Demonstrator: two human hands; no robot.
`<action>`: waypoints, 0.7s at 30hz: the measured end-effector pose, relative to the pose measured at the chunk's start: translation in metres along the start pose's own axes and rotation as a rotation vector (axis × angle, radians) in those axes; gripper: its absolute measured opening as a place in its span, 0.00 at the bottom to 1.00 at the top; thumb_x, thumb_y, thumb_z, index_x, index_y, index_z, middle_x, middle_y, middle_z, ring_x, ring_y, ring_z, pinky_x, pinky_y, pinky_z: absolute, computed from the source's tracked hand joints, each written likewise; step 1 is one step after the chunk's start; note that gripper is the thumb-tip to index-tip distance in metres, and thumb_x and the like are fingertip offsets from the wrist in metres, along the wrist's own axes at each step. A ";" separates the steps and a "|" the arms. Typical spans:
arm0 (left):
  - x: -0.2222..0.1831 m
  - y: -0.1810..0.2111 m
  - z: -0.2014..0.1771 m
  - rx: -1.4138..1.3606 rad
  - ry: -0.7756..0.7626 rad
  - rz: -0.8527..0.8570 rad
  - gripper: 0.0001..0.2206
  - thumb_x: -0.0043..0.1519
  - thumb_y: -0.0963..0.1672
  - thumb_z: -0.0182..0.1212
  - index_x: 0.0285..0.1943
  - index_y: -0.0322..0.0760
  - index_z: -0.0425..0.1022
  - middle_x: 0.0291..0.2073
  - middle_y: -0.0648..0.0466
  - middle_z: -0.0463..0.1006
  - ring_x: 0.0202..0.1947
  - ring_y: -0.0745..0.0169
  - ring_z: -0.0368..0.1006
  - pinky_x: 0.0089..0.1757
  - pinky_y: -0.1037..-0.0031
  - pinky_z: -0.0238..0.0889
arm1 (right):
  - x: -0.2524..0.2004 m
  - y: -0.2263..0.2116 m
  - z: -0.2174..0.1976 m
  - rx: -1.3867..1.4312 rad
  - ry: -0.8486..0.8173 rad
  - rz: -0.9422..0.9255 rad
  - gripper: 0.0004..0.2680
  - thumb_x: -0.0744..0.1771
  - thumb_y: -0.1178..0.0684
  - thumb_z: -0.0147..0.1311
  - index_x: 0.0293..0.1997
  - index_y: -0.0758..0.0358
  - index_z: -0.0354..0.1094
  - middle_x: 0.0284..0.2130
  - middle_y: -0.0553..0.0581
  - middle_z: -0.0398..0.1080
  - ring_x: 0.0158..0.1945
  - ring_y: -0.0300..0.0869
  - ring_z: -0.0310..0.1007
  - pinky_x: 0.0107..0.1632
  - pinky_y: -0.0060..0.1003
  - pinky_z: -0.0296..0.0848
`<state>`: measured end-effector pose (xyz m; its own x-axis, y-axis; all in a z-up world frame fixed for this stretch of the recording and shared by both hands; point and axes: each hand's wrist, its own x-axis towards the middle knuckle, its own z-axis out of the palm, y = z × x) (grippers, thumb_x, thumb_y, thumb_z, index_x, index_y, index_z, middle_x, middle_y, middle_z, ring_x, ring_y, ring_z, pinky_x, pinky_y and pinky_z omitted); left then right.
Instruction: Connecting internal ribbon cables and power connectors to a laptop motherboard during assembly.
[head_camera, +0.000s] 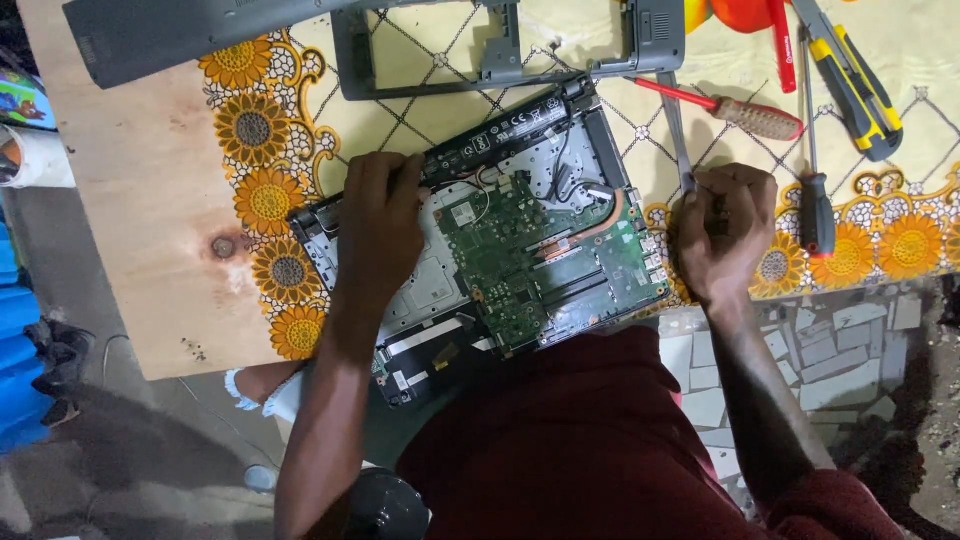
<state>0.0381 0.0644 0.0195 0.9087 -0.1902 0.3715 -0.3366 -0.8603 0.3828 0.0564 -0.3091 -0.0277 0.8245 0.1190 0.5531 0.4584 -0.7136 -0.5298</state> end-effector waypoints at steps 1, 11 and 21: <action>0.001 0.001 -0.001 0.000 0.000 -0.001 0.10 0.65 0.39 0.56 0.52 0.26 0.74 0.39 0.49 0.66 0.45 0.50 0.67 0.42 0.65 0.66 | 0.001 0.000 -0.001 0.001 -0.001 0.000 0.05 0.66 0.61 0.53 0.42 0.69 0.72 0.39 0.66 0.66 0.40 0.52 0.68 0.36 0.42 0.66; 0.007 0.010 -0.015 -0.195 -0.019 -0.192 0.12 0.57 0.33 0.59 0.50 0.23 0.73 0.43 0.47 0.67 0.39 0.55 0.66 0.39 0.70 0.63 | 0.013 -0.033 -0.008 0.018 -0.110 0.104 0.06 0.64 0.70 0.49 0.42 0.79 0.68 0.41 0.65 0.61 0.29 0.40 0.52 0.26 0.33 0.52; 0.017 0.013 -0.040 -0.188 0.051 -0.181 0.13 0.57 0.35 0.60 0.51 0.25 0.71 0.43 0.48 0.63 0.42 0.51 0.61 0.42 0.63 0.57 | 0.015 -0.036 -0.008 -0.008 -0.125 0.093 0.06 0.64 0.69 0.49 0.42 0.79 0.69 0.42 0.66 0.61 0.33 0.43 0.55 0.30 0.35 0.55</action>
<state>0.0390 0.0688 0.0650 0.9464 -0.0134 0.3228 -0.2141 -0.7741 0.5957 0.0496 -0.2873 0.0054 0.8985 0.1368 0.4172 0.3759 -0.7307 -0.5699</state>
